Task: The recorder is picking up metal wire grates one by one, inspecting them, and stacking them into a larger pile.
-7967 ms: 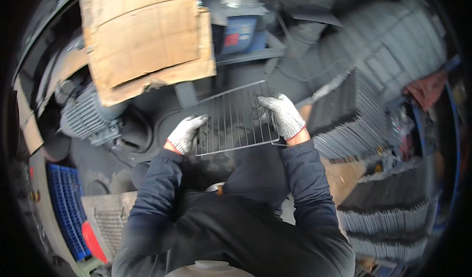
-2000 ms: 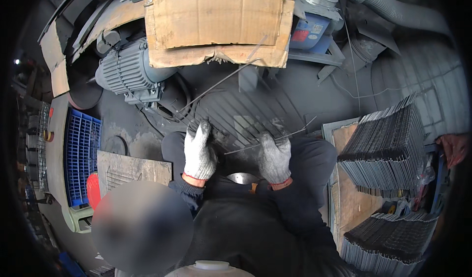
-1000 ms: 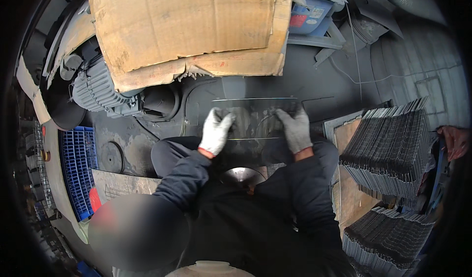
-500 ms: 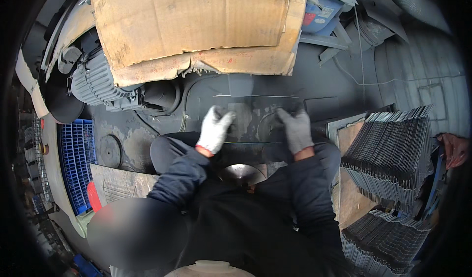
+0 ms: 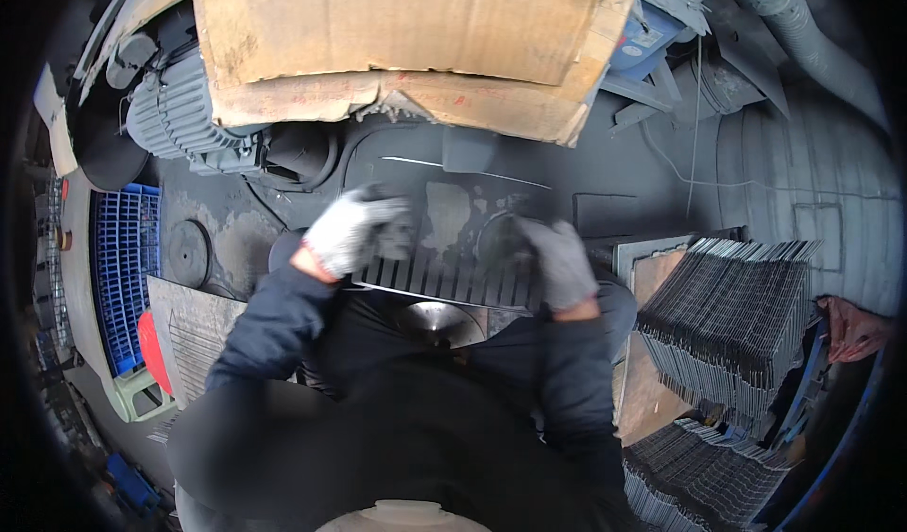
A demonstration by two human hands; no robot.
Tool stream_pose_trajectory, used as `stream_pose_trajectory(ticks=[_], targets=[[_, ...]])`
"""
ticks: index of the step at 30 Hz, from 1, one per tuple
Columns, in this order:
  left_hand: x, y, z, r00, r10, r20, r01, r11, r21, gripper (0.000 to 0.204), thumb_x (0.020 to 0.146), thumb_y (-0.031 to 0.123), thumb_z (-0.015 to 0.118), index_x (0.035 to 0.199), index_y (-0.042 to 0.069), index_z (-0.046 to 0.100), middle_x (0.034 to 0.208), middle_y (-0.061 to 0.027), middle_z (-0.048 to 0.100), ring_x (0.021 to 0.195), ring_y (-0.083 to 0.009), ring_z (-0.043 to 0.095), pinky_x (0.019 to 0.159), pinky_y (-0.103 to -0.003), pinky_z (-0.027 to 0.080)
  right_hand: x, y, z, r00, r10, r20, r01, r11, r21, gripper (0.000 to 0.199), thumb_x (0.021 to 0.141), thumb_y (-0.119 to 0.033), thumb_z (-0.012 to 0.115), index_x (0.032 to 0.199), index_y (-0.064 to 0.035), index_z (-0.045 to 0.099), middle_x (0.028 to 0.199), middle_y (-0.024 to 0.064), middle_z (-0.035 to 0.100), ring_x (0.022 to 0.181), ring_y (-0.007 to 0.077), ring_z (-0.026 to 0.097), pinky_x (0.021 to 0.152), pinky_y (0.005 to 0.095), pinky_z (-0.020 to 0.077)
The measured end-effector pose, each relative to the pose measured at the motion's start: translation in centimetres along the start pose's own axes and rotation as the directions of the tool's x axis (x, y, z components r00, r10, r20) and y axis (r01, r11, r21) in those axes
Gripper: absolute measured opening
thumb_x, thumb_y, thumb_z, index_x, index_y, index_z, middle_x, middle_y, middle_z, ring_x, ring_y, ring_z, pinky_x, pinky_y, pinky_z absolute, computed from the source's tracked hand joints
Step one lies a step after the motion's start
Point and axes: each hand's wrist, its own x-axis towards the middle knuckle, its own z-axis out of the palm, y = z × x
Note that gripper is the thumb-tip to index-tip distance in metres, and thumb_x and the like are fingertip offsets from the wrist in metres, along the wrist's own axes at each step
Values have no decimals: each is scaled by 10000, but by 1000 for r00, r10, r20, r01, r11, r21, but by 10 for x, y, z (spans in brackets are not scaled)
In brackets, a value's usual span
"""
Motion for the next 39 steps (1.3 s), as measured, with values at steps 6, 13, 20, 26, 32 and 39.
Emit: stream_pose_trajectory(ticks=[6, 13, 20, 26, 32, 39], targets=[[42, -36, 49, 991, 89, 98, -81, 993, -84, 348, 1026, 91, 686, 1340, -44, 623, 1101, -112, 744, 873, -213, 755, 748, -356, 659, -21, -4, -41, 947, -22, -319, 67, 989, 132, 266, 1038, -195, 688, 1169, 28, 754, 1117, 86, 756, 956, 141, 706, 806, 276, 557], [-49, 18, -66, 965, 150, -214, -145, 989, 38, 272, 1007, 117, 693, 1231, -18, 620, 921, -112, 709, 683, -238, 699, 641, -404, 626, 45, 33, 90, 961, -251, 114, 240, 965, 104, 234, 1065, -257, 698, 1136, -45, 766, 899, 1, 730, 741, 88, 629, 664, 264, 506], [5, -6, 23, 997, 53, 47, -55, 998, 30, 146, 1021, 66, 655, 1142, -15, 648, 894, -95, 708, 681, -199, 717, 587, -356, 623, -23, -13, -7, 988, -96, -120, 110, 987, 115, 177, 1040, -192, 719, 1120, -37, 749, 928, 12, 728, 756, 94, 647, 674, 269, 516], [-19, -41, 155, 928, 109, 357, -196, 957, 215, 343, 1022, 158, 720, 1287, -24, 601, 1086, -102, 705, 902, -196, 720, 746, -380, 611, -167, -47, -96, 876, -274, -397, 339, 935, 104, 249, 1028, -88, 680, 1265, -11, 686, 1010, 13, 728, 845, 84, 655, 761, 239, 532], [-121, -11, 122, 740, 616, 269, -623, 478, 618, 387, 973, 55, 689, 1344, -29, 616, 1198, -131, 723, 1064, -180, 690, 969, -338, 560, -328, -127, -144, 213, -810, -546, 698, 517, -496, 456, 1052, -155, 636, 1439, 41, 495, 864, 95, 657, 645, 170, 622, 620, 305, 547], [-240, -19, -184, 307, 846, -436, 59, 440, 896, 454, 1102, 279, 636, 1458, -1, 605, 1428, -193, 656, 1268, -286, 661, 1088, -385, 545, -376, -138, -269, -214, -957, -194, 36, 190, -981, 288, 951, 122, 634, 1193, -13, 712, 1194, 118, 758, 1080, 231, 722, 981, 387, 578]])
